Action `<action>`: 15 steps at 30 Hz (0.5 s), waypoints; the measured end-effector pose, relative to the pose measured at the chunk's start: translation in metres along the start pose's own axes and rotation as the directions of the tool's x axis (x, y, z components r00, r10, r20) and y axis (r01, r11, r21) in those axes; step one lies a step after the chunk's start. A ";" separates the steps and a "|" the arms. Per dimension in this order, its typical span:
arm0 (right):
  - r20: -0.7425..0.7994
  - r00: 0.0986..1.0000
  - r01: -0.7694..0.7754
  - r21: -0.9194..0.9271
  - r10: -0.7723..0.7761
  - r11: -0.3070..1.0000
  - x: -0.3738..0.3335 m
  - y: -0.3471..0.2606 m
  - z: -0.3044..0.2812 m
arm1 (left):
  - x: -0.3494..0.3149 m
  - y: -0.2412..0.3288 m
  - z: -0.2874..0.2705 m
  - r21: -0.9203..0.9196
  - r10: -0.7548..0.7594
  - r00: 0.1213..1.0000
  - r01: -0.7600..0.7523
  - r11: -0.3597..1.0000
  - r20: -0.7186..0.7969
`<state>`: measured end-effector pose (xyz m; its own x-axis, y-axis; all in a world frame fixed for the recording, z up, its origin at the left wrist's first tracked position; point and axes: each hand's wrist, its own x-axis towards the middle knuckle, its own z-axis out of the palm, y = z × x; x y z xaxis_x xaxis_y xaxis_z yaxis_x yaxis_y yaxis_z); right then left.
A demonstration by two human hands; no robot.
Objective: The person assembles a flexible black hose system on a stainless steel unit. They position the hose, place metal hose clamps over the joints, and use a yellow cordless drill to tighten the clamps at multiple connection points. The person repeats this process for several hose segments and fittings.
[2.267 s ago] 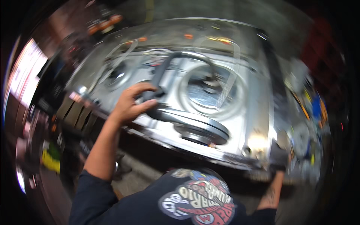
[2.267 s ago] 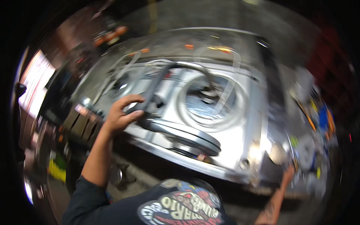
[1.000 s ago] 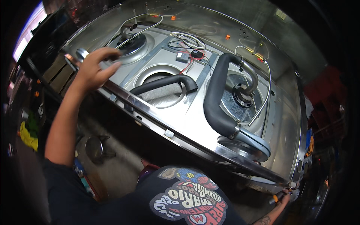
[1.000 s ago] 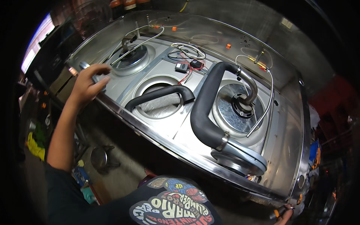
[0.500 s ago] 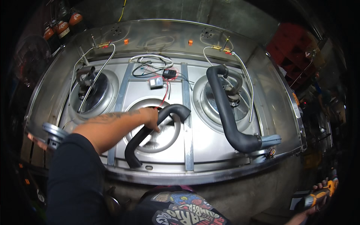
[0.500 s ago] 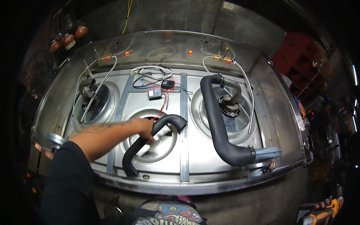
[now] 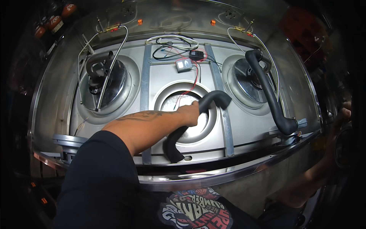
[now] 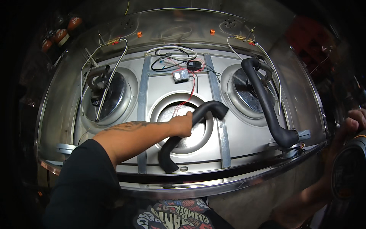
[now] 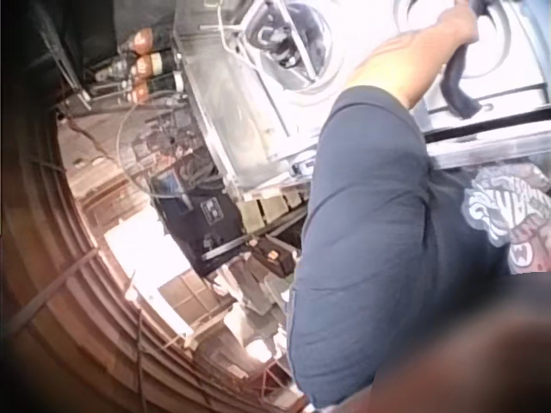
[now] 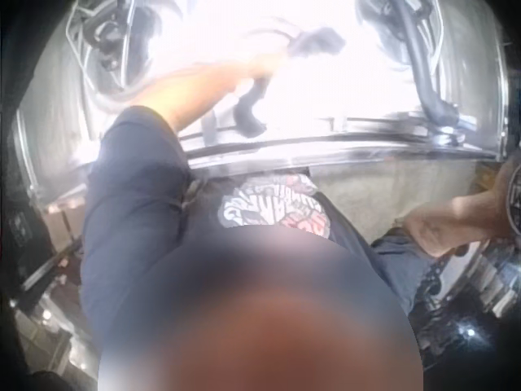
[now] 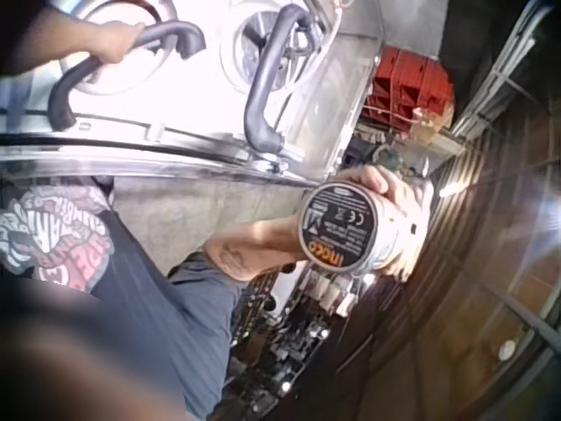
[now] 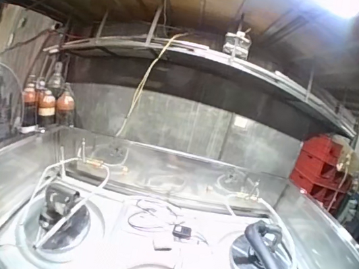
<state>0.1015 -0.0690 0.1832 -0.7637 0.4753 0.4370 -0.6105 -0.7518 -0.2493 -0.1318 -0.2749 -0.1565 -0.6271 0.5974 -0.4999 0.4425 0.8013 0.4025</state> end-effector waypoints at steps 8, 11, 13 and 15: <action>0.222 0.901 -0.263 -0.402 0.372 0.877 -0.057 0.035 0.023 | -0.111 0.010 -0.195 0.287 0.523 0.804 -0.449 0.846 -0.284; 0.173 0.921 -0.065 -0.814 0.349 0.577 -0.066 0.050 0.027 | -0.168 -0.055 -0.288 0.594 0.504 0.760 -0.197 0.780 -0.410; -0.007 0.935 -0.171 -0.885 0.355 0.433 -0.064 0.078 0.024 | -0.196 -0.104 -0.328 0.735 0.500 0.728 0.007 0.678 -0.468; -0.074 0.908 -0.178 -0.959 0.413 0.219 -0.051 0.118 0.010 | -0.225 -0.154 -0.352 0.902 0.726 0.552 0.127 0.412 -0.410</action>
<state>0.0704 -0.1864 0.1409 -0.9610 0.1546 0.2292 -0.1990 0.1888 -0.9616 -0.2844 -0.5436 0.1639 -0.2879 0.8989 0.3303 0.6808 0.4347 -0.5895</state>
